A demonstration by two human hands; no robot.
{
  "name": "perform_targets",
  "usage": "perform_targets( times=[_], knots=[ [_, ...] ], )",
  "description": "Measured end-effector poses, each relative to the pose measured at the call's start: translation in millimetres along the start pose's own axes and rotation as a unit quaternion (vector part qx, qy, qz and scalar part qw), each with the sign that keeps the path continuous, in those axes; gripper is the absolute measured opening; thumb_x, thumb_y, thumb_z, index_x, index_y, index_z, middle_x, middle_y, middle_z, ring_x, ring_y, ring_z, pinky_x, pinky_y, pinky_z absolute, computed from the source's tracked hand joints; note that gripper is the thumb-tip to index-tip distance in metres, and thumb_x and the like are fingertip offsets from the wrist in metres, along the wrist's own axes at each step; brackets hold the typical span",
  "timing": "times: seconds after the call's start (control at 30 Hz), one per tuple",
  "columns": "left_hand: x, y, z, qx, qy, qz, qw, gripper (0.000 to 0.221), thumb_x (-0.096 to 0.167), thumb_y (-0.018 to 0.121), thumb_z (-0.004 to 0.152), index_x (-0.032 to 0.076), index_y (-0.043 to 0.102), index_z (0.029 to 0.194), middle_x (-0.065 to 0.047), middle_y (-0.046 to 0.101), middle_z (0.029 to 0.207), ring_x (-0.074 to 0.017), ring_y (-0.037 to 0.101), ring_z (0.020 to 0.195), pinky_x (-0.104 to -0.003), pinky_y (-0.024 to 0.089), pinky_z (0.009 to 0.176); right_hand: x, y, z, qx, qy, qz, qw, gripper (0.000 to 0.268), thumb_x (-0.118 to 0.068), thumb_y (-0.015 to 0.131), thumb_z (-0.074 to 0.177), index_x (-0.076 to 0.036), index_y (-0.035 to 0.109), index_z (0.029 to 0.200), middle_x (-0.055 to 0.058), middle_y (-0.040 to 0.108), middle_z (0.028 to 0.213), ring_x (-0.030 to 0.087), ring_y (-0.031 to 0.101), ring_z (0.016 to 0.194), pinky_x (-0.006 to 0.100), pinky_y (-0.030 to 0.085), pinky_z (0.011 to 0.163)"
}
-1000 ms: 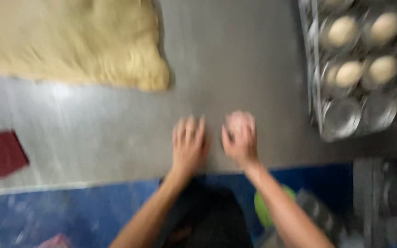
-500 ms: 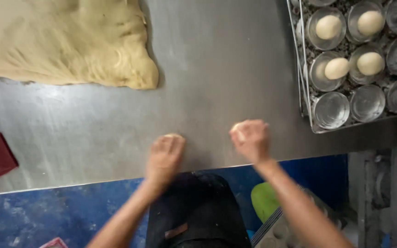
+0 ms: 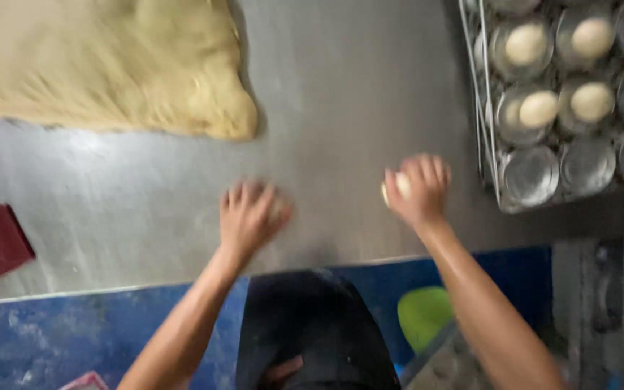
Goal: Portioning dough, rolling it into balls, and placing them into a baking tray.
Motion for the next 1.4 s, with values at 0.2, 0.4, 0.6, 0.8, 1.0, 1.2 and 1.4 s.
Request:
perform_targets(
  times=[0.2, 0.4, 0.6, 0.8, 1.0, 1.2, 1.4],
  knots=[
    [54.0, 17.6, -0.7, 0.053, -0.03, 0.01, 0.998, 0.04, 0.024, 0.069, 0.088, 0.01, 0.064, 0.124, -0.016, 0.061, 0.128, -0.0367, 0.055, 0.12, -0.051, 0.047, 0.101, -93.3, 4.0, -21.2, 0.022, -0.024, 0.082, 0.996, 0.019, -0.024, 0.074, 0.088, -0.011, 0.062, 0.094, 0.01, 0.064, 0.109, 0.033, 0.059, 0.111, 0.05, 0.049, 0.099],
    [-8.8, 1.7, 12.1, 0.009, -0.026, 0.003, 1.0, 0.035, 0.033, 0.073, 0.083, 0.013, 0.065, 0.11, -0.011, 0.062, 0.115, -0.037, 0.055, 0.111, -0.051, 0.045, 0.089, 4.1, 15.4, -10.5, -0.017, 0.079, 0.024, 0.996, 0.02, -0.025, 0.079, 0.088, -0.01, 0.066, 0.089, 0.011, 0.063, 0.098, 0.032, 0.057, 0.097, 0.05, 0.045, 0.085],
    [71.2, 11.9, 2.5, 0.061, -0.003, 0.027, 0.998, 0.04, 0.02, 0.065, 0.086, 0.008, 0.066, 0.123, -0.014, 0.061, 0.125, -0.0343, 0.056, 0.119, -0.049, 0.046, 0.099, -79.3, 2.9, -31.3, 0.035, -0.027, 0.113, 0.993, 0.022, -0.025, 0.073, 0.087, -0.009, 0.066, 0.101, 0.014, 0.065, 0.114, 0.036, 0.057, 0.11, 0.048, 0.048, 0.096],
    [-2.5, -3.4, 22.5, 0.018, -0.026, -0.018, 0.999, 0.028, 0.029, 0.073, 0.085, 0.014, 0.067, 0.108, -0.011, 0.061, 0.112, -0.036, 0.055, 0.107, -0.051, 0.045, 0.087, -6.7, 12.3, -8.6, -0.052, 0.03, -0.004, 0.998, 0.026, -0.028, 0.08, 0.085, -0.007, 0.066, 0.091, 0.014, 0.063, 0.099, 0.034, 0.058, 0.096, 0.052, 0.044, 0.085],
    [64.1, 19.5, -0.1, 0.039, -0.003, 0.044, 0.998, 0.043, 0.023, 0.073, 0.08, 0.011, 0.068, 0.121, -0.012, 0.064, 0.121, -0.0342, 0.057, 0.117, -0.048, 0.047, 0.097, -71.7, 5.2, -29.6, 0.021, -0.034, 0.092, 0.995, 0.026, -0.022, 0.074, 0.085, -0.008, 0.067, 0.105, 0.014, 0.064, 0.114, 0.036, 0.059, 0.112, 0.048, 0.048, 0.099],
    [-2.6, 17.6, 27.8, 0.013, -0.012, -0.008, 1.0, 0.035, 0.027, 0.075, 0.085, 0.013, 0.067, 0.117, -0.011, 0.063, 0.118, -0.0371, 0.057, 0.112, -0.05, 0.046, 0.091, 15.5, 13.3, -3.1, -0.003, 0.081, 0.053, 0.995, 0.021, -0.024, 0.08, 0.089, -0.01, 0.068, 0.099, 0.011, 0.063, 0.108, 0.034, 0.058, 0.106, 0.05, 0.044, 0.093],
    [67.9, 4.7, -0.4, 0.033, 0.012, -0.002, 0.999, 0.039, 0.023, 0.07, 0.086, 0.008, 0.069, 0.122, -0.012, 0.062, 0.123, -0.0333, 0.059, 0.115, -0.048, 0.048, 0.097, -77.8, -0.8, -26.7, 0.03, -0.059, 0.079, 0.995, 0.022, -0.021, 0.074, 0.083, -0.01, 0.067, 0.1, 0.012, 0.065, 0.113, 0.036, 0.057, 0.113, 0.05, 0.046, 0.099]
  ],
)
Point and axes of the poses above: each hand's wrist, its own z-axis towards the middle knuckle, its own y-axis out of the palm, x = y × z, the point moved 10 cm from there along z, towards the middle knuckle
